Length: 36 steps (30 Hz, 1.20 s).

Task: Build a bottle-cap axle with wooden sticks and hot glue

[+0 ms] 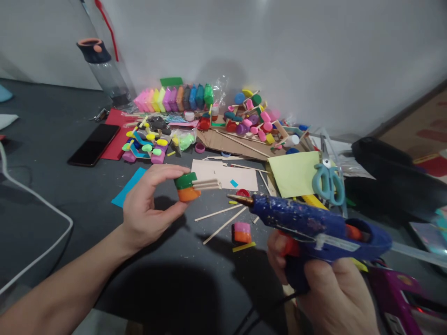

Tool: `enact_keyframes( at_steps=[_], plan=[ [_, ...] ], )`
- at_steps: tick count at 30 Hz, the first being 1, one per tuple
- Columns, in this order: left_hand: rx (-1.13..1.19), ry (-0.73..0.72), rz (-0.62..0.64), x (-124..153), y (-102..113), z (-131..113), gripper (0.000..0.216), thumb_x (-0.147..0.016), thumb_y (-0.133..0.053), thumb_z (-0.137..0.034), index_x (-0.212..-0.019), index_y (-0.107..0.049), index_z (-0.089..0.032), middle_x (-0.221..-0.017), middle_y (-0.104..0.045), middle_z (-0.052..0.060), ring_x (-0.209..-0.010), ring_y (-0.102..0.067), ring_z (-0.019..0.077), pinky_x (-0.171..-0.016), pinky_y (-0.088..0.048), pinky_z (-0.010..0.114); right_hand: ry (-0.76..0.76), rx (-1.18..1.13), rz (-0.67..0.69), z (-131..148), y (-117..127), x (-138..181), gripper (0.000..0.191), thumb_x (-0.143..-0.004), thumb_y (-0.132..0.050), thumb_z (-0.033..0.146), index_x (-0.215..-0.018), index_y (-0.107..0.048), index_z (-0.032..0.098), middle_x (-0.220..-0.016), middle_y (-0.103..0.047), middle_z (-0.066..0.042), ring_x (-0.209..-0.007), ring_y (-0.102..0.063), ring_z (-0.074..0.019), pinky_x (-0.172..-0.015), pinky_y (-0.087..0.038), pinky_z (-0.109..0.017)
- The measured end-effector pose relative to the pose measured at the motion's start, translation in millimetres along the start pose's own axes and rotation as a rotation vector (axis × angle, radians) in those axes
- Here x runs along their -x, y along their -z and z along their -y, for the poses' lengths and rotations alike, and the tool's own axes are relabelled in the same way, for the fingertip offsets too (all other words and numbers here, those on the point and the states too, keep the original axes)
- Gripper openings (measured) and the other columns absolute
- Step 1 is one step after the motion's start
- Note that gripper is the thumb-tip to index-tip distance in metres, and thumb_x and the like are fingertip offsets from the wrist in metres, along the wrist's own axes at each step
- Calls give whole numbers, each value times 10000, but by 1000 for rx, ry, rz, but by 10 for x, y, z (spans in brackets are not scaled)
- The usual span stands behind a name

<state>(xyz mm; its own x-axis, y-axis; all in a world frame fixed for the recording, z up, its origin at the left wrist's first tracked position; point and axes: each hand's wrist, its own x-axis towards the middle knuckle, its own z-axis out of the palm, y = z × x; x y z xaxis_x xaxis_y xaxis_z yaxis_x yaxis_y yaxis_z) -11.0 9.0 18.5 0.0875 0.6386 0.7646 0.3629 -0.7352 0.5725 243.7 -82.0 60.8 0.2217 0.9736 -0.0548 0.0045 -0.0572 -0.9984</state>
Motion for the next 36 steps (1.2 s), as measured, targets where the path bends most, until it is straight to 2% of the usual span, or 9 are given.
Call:
enact_keyframes(
  at_steps=[3, 7, 11, 14, 18, 24, 29, 32, 36],
  plan=[
    [-43, 97, 62, 34, -13, -21, 476, -793, -728, -91, -1224, -611, -254, -1156, -697, 46, -1081, -659, 214, -974, -537, 385, 25, -139, 55, 1, 15, -57, 246, -894, -651, 438, -776, -699, 227, -673, -605, -24, -570, -522, -148, -493, -457, -246],
    [-89, 198, 198, 51, -20, -45, 386, -840, -714, -180, -1207, -609, -229, -1167, -688, 63, -1098, -655, 223, -968, -543, 376, 44, -271, 133, 40, 24, -165, 311, -894, -636, 481, -731, -667, 218, -611, -494, -2, -492, -421, -130, -392, -328, -248],
    [-90, 248, 306, 44, -32, -90, 330, -840, -706, -197, -1159, -627, -224, -1137, -705, 61, -1074, -671, 231, -943, -553, 374, 76, -305, 61, 26, 45, -266, 277, -858, -699, 500, -823, -690, 226, -623, -510, 17, -494, -408, -112, -411, -295, -235],
    [-30, 236, 261, 61, -25, -123, 368, -822, -719, -170, -1173, -628, -231, -1144, -701, 53, -1084, -668, 225, -956, -540, 364, -12, -242, 14, -43, 53, -347, 336, -822, -741, 528, -835, -648, 206, -623, -535, 33, -504, -447, -99, -439, -308, -225],
    [62, 161, 108, 75, 7, -139, 428, -794, -741, -140, -1193, -629, -251, -1124, -693, 40, -1069, -659, 214, -970, -531, 370, -218, -133, 201, -124, -53, -433, 505, -752, -754, 641, -715, -535, 187, -556, -533, 50, -439, -437, -70, -431, -292, -217],
    [79, 86, -90, 3, 57, -114, 447, -783, -750, -134, -1189, -636, -282, -1111, -689, 28, -1058, -663, 209, -993, -542, 411, -377, -103, 476, -87, -537, -444, 516, -751, -730, 659, -746, -510, 193, -544, -523, 59, -419, -428, -67, -401, -248, -197],
    [101, 77, -121, -13, 78, -142, 468, -770, -751, -114, -1195, -631, -268, -1108, -686, 30, -1046, -662, 201, -978, -541, 381, -393, -114, 623, -143, -1071, -551, 431, -922, -530, 616, -815, -495, 200, -595, -475, 73, -441, -420, -64, -401, -258, -188],
    [95, 76, -63, 4, 71, -177, 482, -757, -746, -108, -1200, -624, -257, -1115, -687, 27, -1047, -660, 201, -958, -538, 349, -362, -30, 670, -303, -1435, -645, 416, -1000, -457, 527, -828, -562, 164, -605, -486, 58, -457, -449, -75, -407, -331, -200],
    [84, 69, -17, 14, 74, -203, 474, -753, -737, -111, -1192, -619, -246, -1121, -687, 22, -1062, -653, 205, -937, -537, 331, -232, 142, 705, -396, -1673, -719, 262, -985, -597, 394, -1065, -643, 148, -935, -669, -22, -719, -639, -124, -630, -561, -283]
  ],
)
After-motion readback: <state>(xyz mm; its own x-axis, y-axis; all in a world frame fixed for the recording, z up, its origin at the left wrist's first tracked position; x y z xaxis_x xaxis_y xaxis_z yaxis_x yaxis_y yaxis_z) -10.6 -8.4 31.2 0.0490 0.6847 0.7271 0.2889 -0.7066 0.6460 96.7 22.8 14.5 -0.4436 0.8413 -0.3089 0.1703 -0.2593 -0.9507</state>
